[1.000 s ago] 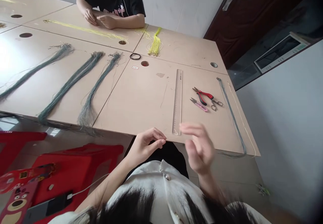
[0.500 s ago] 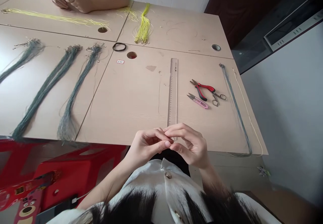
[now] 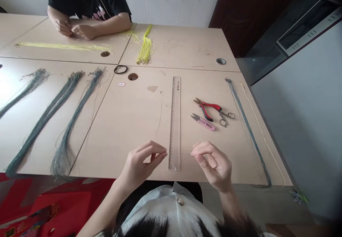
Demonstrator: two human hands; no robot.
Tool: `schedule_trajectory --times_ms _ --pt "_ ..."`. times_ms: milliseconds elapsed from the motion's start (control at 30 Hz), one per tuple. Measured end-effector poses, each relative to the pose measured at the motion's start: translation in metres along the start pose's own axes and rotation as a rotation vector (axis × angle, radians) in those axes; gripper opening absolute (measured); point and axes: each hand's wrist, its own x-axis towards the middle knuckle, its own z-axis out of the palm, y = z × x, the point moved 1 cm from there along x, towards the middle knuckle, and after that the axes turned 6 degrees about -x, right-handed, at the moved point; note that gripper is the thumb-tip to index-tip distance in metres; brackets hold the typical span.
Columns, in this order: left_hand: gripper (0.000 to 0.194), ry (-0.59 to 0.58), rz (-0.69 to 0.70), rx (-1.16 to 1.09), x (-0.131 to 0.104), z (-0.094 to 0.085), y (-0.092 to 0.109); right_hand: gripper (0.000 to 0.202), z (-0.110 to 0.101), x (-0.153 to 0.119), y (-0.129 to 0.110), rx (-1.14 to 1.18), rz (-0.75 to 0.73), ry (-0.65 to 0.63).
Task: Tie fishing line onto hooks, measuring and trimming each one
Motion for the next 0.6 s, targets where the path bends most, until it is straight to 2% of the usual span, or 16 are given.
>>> schedule_trajectory --times_ms 133,300,467,600 --pt "0.013 0.117 0.079 0.202 0.008 -0.017 -0.005 0.011 -0.013 0.006 0.006 -0.011 0.035 0.040" --pt "0.010 0.227 0.116 0.350 0.015 -0.037 -0.005 0.010 -0.023 0.015 0.004 -0.038 0.095 0.112" --pt "0.008 0.314 0.120 0.441 0.011 -0.058 -0.010 0.005 -0.029 0.018 0.004 -0.095 0.122 0.211" --pt "0.006 0.384 0.129 0.538 0.007 -0.077 -0.024 0.005 -0.032 0.020 0.003 -0.142 0.129 0.257"
